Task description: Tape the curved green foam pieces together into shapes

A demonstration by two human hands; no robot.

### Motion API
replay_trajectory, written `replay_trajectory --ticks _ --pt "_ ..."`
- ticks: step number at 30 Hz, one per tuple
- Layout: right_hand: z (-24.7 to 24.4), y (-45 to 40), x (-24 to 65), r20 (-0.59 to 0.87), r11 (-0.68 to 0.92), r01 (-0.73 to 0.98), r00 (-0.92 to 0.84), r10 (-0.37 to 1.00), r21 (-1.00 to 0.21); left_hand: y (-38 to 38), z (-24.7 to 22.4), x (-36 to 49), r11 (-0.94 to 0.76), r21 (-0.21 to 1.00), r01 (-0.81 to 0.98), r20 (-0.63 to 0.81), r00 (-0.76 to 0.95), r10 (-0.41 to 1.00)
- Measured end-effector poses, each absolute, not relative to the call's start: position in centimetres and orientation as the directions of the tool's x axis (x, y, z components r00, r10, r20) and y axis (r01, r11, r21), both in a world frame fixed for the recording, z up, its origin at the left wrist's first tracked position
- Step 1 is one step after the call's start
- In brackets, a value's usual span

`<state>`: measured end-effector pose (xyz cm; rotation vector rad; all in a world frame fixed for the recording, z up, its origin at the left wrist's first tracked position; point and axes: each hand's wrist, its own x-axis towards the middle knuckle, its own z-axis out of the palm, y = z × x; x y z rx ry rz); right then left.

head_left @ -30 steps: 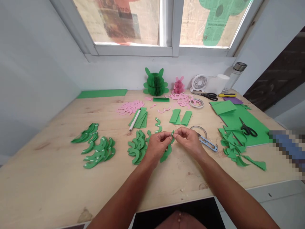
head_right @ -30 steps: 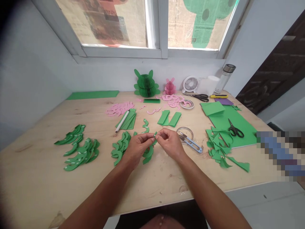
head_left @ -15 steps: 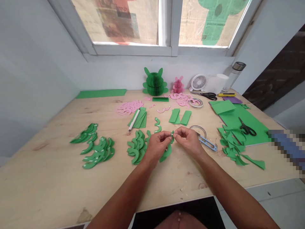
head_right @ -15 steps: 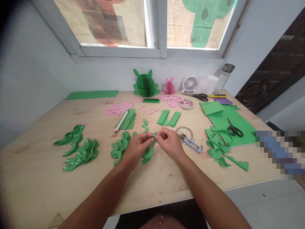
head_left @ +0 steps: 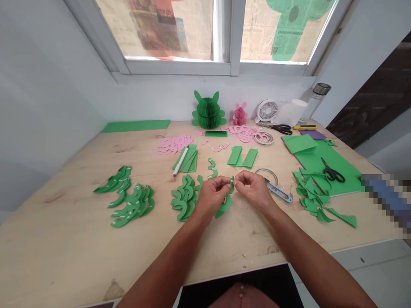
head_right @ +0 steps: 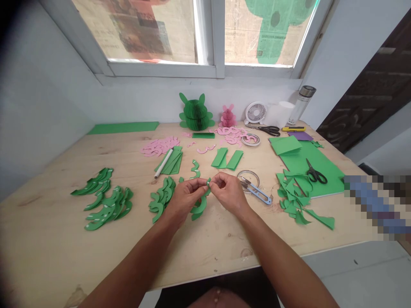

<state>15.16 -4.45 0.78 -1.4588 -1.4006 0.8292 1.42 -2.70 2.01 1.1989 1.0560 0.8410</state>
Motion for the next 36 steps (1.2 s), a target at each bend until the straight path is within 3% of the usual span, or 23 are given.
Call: replay_trajectory --ticks 36 --pt "1.06 -4.64 15.04 0.144 0.070 0.442 0.136 0.980 -0.895 -2.52 1.57 1.52 0.117 0.991 0.058 -0.129 0.291 0.948"
